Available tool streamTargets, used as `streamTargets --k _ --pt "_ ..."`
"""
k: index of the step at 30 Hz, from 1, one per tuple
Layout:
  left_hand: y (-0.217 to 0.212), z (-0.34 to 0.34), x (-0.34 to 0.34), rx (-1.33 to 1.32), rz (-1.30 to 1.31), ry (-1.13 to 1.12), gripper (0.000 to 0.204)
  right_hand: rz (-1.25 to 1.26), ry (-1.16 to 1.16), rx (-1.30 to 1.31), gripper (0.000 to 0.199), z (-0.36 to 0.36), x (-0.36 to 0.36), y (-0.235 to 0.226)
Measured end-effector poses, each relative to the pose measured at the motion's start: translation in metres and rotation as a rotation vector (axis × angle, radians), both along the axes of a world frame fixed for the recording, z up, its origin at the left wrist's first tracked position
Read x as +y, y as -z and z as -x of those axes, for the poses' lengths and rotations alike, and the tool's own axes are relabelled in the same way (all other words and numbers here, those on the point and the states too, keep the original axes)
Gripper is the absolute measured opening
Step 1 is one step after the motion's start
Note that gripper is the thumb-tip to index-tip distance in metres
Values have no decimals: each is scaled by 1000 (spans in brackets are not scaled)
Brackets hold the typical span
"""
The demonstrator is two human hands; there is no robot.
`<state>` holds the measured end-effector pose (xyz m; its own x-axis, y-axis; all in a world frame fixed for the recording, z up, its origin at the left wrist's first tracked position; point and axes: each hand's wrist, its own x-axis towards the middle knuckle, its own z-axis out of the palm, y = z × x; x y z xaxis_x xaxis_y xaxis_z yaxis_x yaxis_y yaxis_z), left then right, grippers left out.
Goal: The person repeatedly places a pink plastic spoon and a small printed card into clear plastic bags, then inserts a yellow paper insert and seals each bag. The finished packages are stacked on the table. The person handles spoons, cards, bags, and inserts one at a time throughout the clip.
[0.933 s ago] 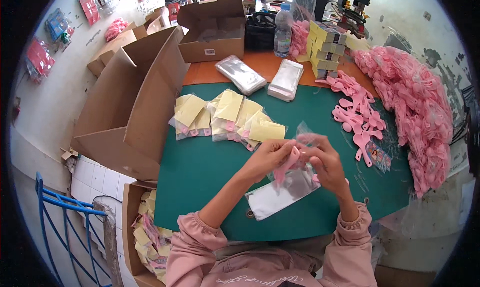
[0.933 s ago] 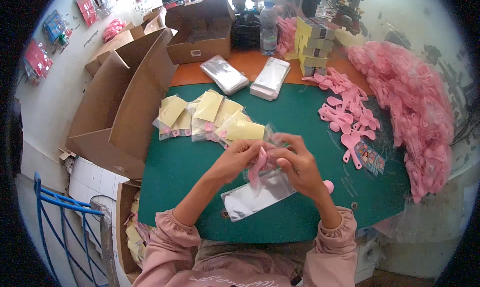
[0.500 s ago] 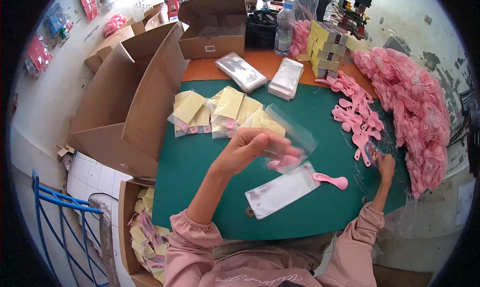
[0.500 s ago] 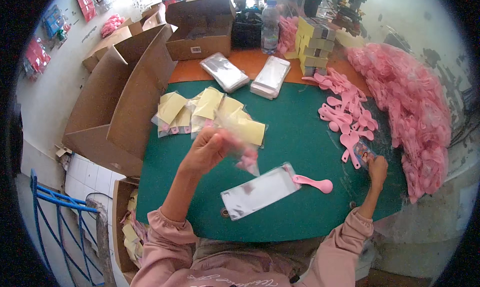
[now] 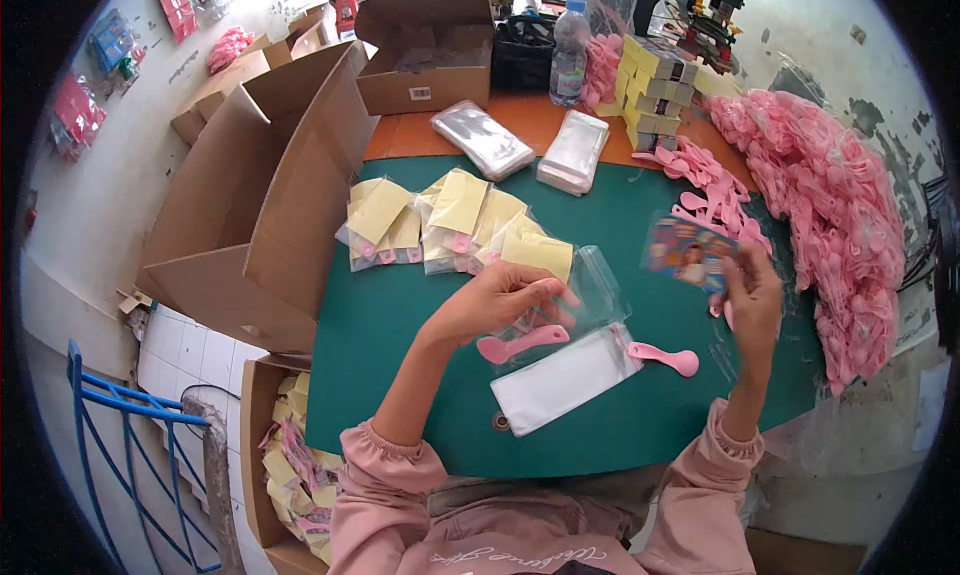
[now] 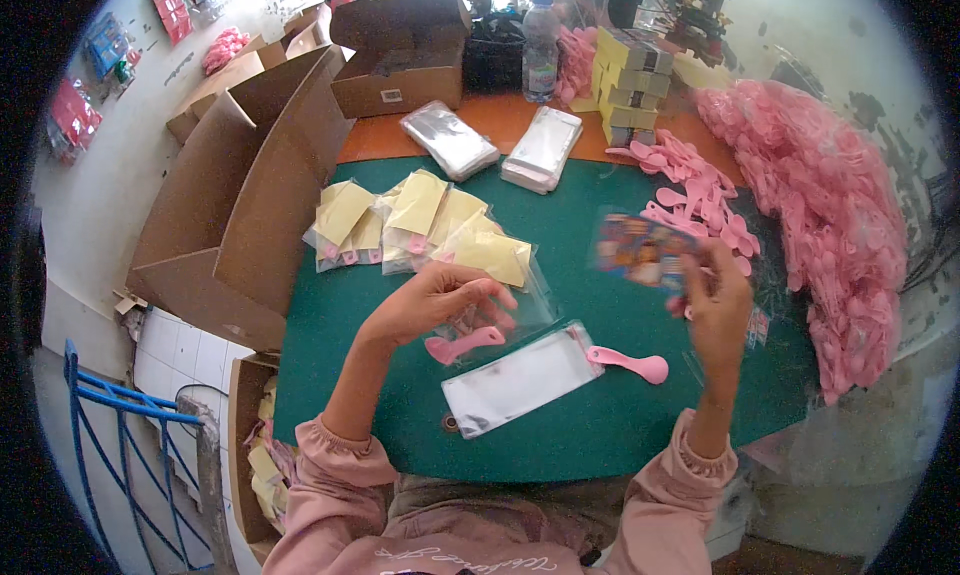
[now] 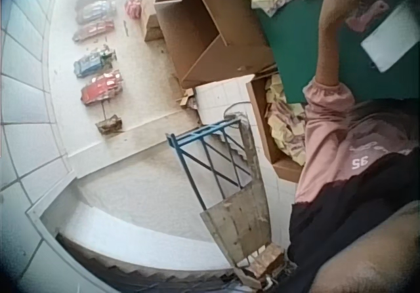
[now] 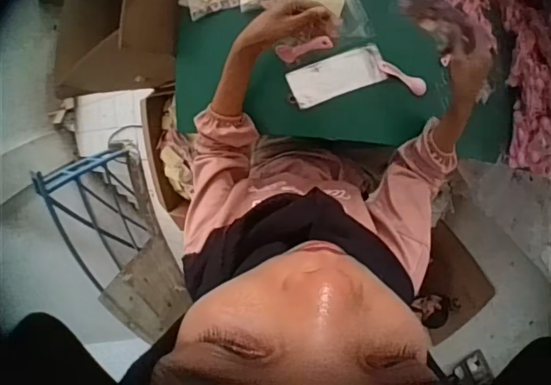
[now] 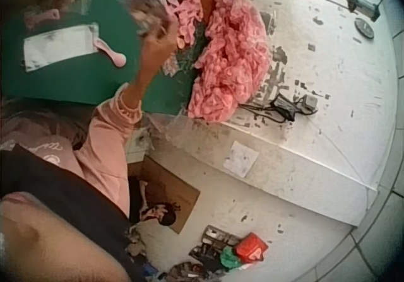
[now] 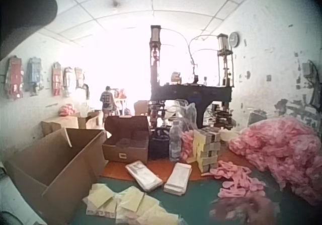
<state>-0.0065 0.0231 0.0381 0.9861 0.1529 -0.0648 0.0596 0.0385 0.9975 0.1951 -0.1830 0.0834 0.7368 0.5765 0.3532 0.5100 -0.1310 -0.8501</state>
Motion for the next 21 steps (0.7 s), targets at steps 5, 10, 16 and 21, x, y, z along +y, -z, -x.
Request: streamTargets --k 5,10,16,21 --pt "7 -9 -7 -8 -75 -154 31 76 -291 55 5 32 23 -6" --pt "25 -15 -7 -3 -152 -127 29 235 -348 -37 7 30 27 -6" --pt "20 -14 -8 7 -168 -110 29 212 -369 -186 9 24 27 1" --pt "25 -17 -13 34 -365 -115 27 236 -482 -100 12 27 30 14"
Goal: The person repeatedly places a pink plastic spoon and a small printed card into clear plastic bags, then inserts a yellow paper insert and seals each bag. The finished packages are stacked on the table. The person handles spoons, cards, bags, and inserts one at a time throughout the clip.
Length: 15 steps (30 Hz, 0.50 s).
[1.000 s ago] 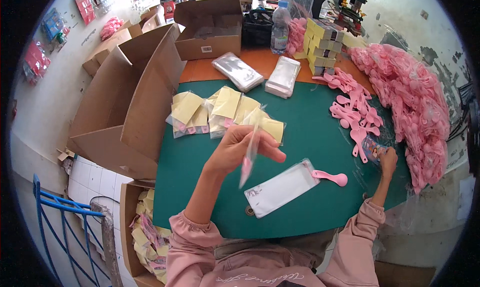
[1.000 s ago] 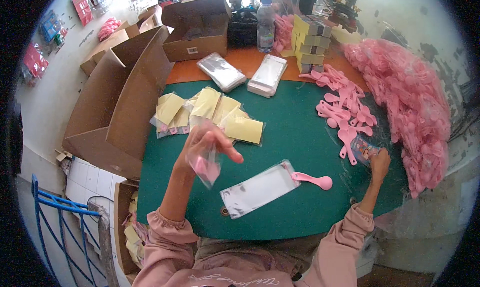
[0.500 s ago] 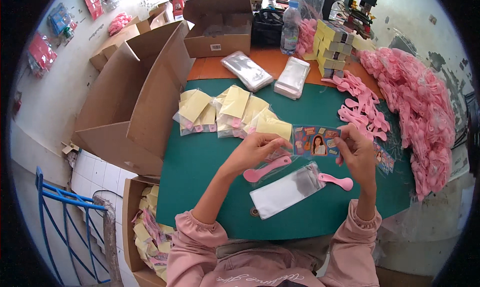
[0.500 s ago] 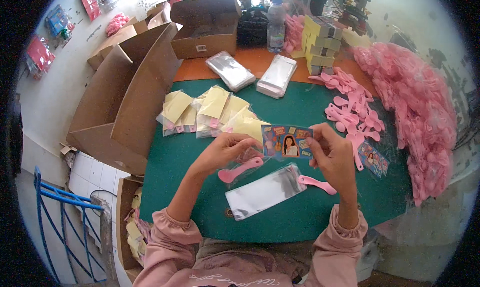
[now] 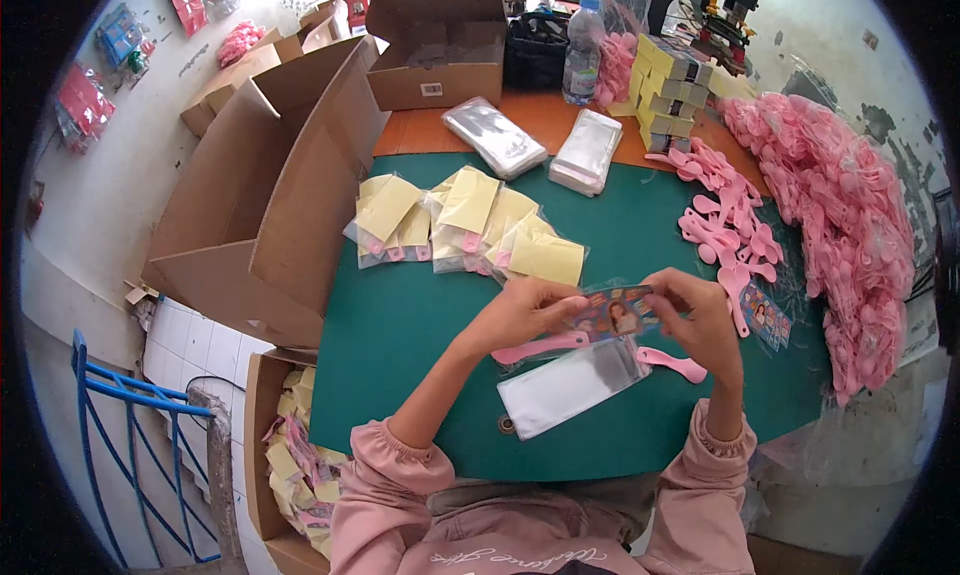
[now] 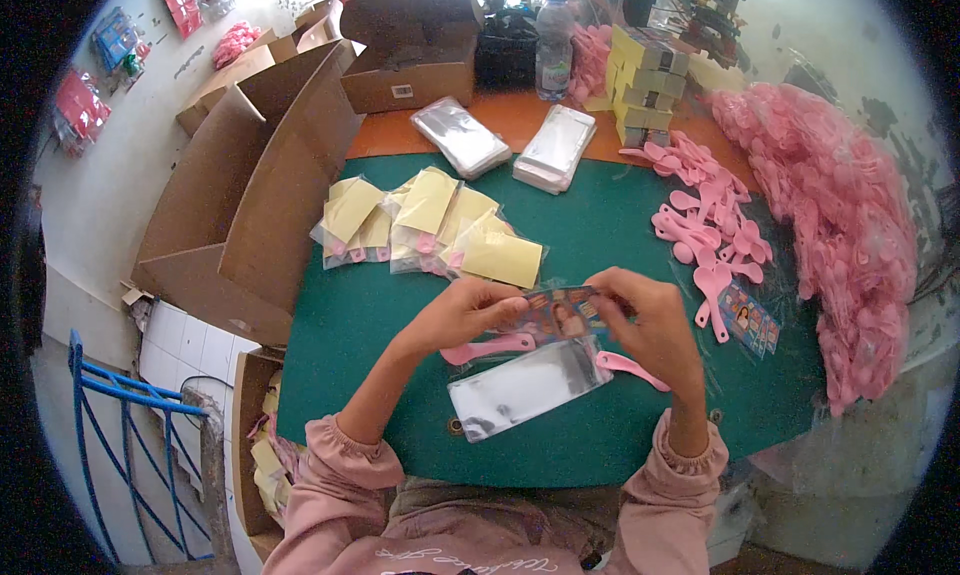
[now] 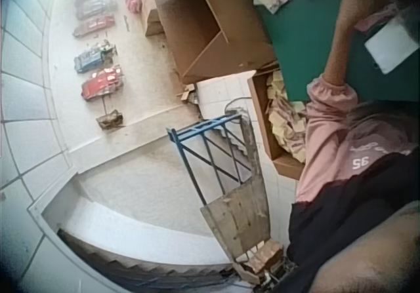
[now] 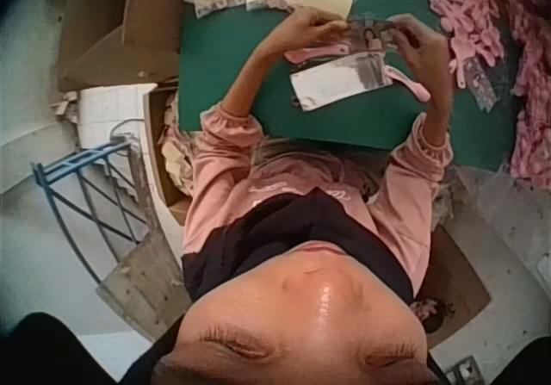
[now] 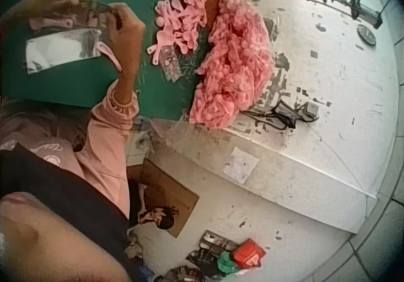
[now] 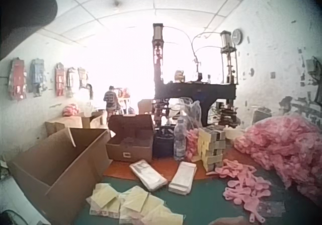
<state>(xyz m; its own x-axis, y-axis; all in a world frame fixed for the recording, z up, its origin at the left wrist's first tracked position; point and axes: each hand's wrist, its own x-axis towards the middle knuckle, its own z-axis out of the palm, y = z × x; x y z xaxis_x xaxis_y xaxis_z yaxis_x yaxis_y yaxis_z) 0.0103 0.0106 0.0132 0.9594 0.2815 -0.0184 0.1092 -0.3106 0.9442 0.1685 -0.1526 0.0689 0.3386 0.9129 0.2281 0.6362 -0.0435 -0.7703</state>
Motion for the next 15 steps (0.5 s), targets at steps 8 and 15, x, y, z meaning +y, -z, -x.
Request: streamTargets --k 8,15 --pt "3 -6 -19 -26 -187 7 42 68 -227 -25 23 8 16 40" --pt "7 9 20 2 122 268 60 188 -65 468 19 -17 5 42"
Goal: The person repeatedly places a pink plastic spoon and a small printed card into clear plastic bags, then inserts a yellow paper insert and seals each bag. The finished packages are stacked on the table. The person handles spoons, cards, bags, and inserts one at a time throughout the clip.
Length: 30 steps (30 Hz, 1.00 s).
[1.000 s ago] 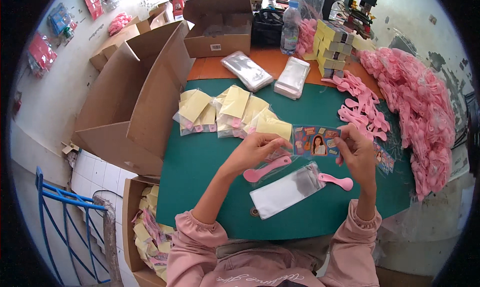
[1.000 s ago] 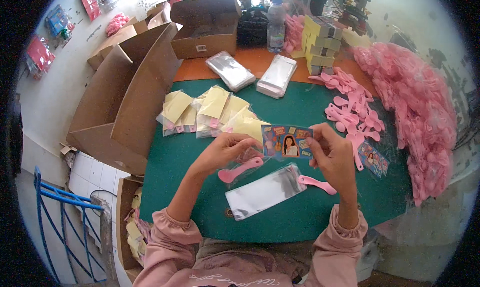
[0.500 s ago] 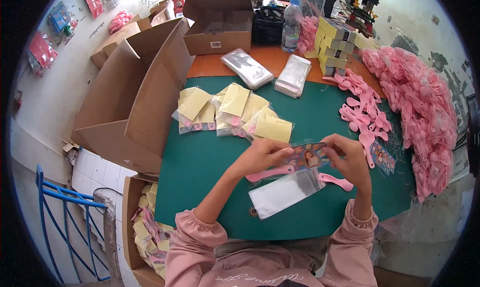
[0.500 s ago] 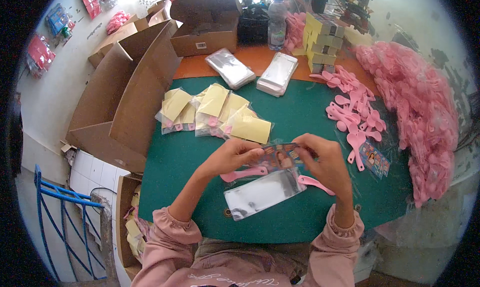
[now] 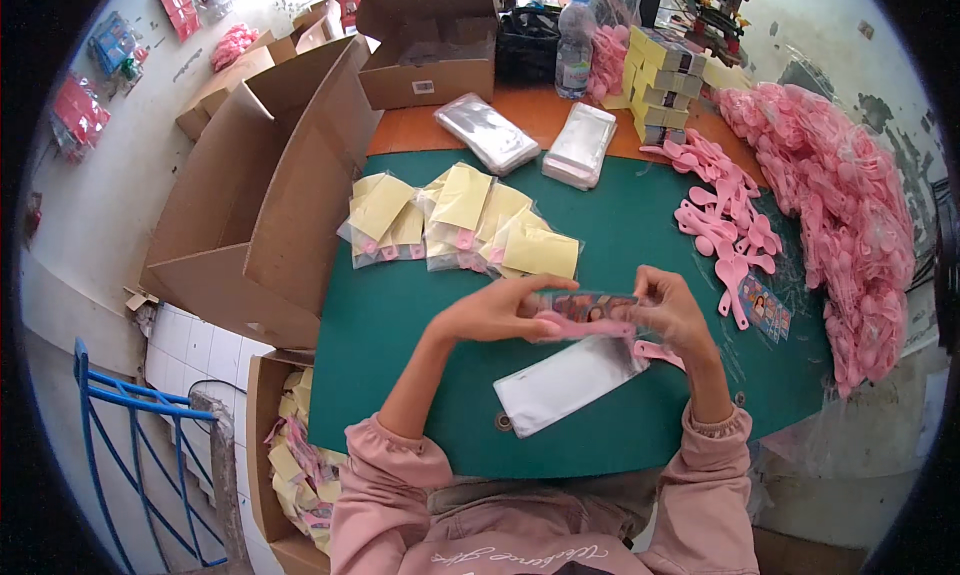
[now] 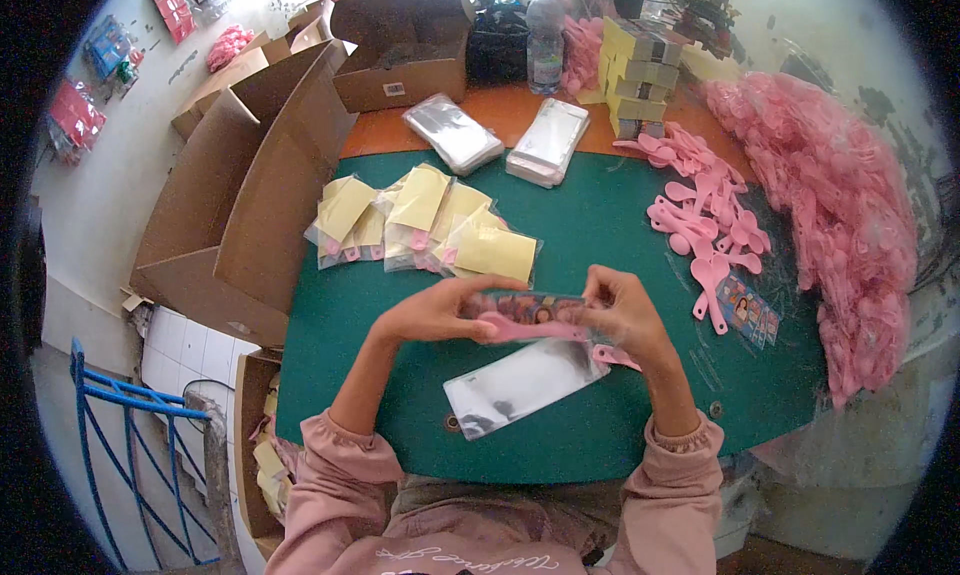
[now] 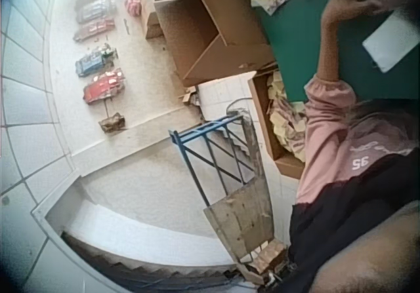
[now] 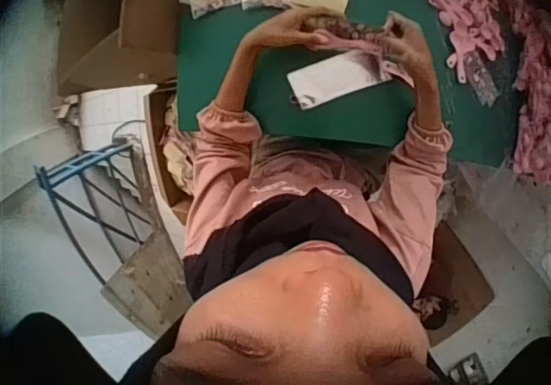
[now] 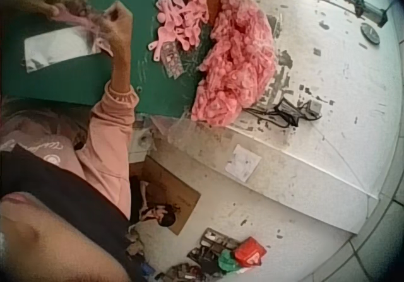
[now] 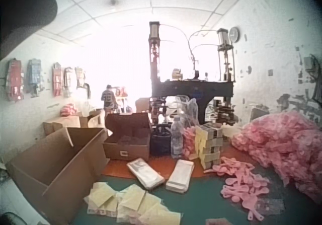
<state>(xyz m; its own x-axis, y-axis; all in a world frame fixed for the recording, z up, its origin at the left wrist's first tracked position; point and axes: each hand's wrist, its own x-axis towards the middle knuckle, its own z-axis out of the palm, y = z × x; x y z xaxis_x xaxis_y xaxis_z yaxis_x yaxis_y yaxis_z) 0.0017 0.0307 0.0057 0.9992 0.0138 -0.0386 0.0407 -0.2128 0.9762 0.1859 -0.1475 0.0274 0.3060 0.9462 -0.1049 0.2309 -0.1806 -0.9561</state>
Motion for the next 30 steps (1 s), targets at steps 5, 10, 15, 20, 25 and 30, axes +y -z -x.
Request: streamTargets --k 5,10,15,20,25,30 --pt "13 -1 3 17 293 -184 58 21 105 288 18 10 4 -16" --pt "15 -7 -4 15 420 -107 53 1 88 143 14 -1 2 0" --pt "25 -22 -25 -215 147 -409 47 -185 215 36 15 -14 -1 7" --pt "29 -24 -44 35 680 -251 44 -203 305 -574 26 8 5 -3" --pt "25 -19 -45 142 669 -199 46 -194 -51 -700 29 22 4 -1" --pt "17 -16 -41 215 570 -212 50 -134 -89 -655 23 37 7 12"
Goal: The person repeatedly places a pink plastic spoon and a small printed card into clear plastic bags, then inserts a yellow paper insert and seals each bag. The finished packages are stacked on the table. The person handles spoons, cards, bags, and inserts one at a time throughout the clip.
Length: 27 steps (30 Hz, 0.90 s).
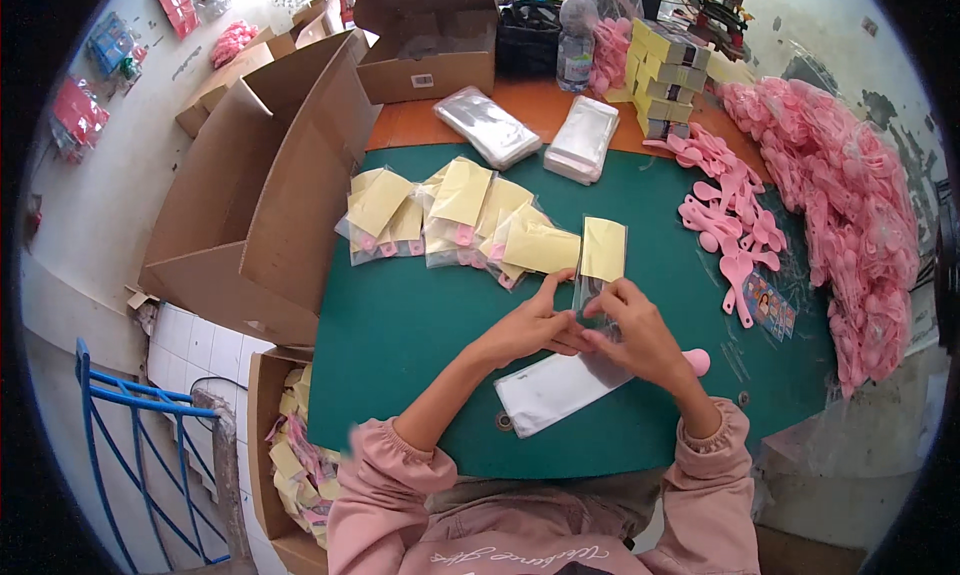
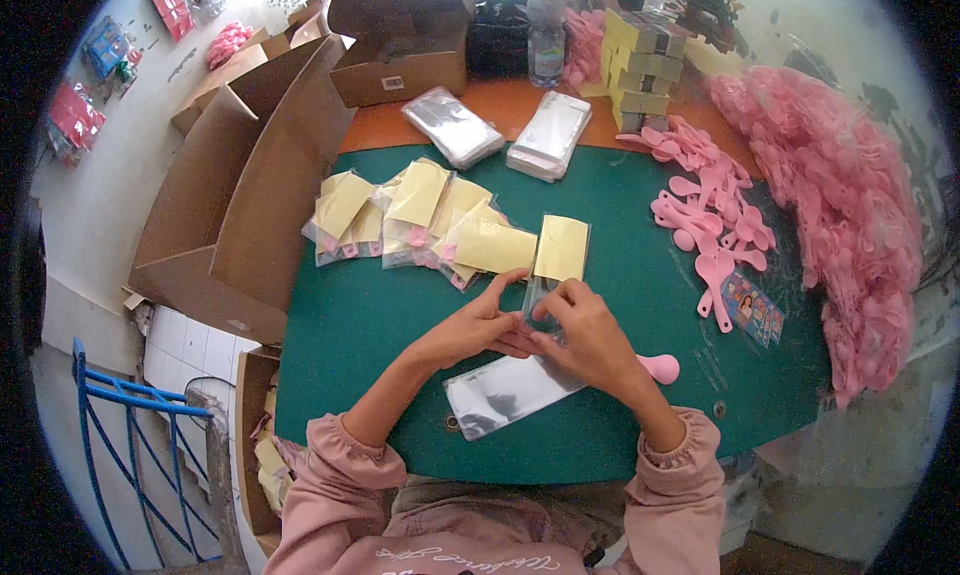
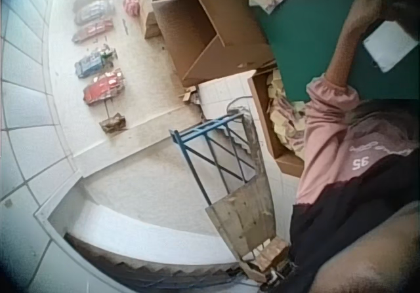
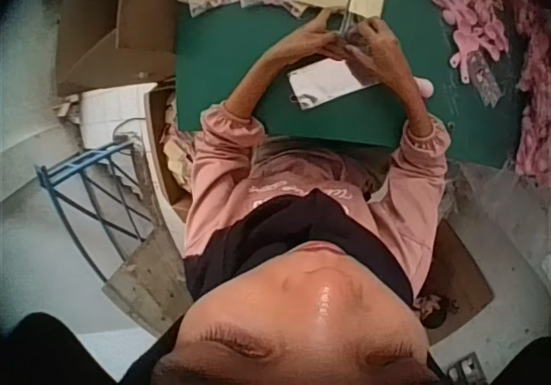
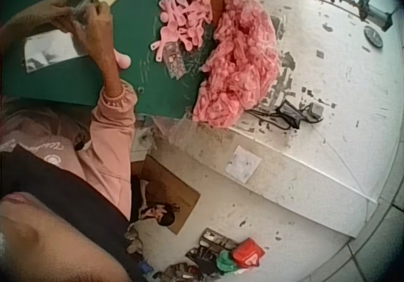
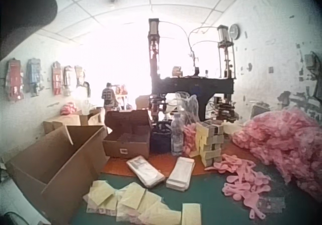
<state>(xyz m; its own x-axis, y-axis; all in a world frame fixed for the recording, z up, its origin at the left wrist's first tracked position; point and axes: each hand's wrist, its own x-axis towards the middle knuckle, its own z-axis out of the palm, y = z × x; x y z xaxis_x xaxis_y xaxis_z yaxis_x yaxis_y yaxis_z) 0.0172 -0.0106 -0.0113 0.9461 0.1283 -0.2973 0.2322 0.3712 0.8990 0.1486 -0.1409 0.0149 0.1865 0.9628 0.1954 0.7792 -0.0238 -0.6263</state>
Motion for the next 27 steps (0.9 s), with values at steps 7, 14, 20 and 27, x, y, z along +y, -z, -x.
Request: streamTargets --k 7,14,20,27 --pt "1 1 -2 14 63 -49 53 -28 -41 -85 19 6 2 10" --pt "11 -1 -3 -15 67 -129 57 -119 -133 -333 19 13 3 9" --pt "11 -4 -9 -23 -114 -218 65 -124 -266 -72 15 9 -2 -3" --pt "4 -3 -8 8 -61 -256 48 -81 -298 464 12 -57 -38 -29"
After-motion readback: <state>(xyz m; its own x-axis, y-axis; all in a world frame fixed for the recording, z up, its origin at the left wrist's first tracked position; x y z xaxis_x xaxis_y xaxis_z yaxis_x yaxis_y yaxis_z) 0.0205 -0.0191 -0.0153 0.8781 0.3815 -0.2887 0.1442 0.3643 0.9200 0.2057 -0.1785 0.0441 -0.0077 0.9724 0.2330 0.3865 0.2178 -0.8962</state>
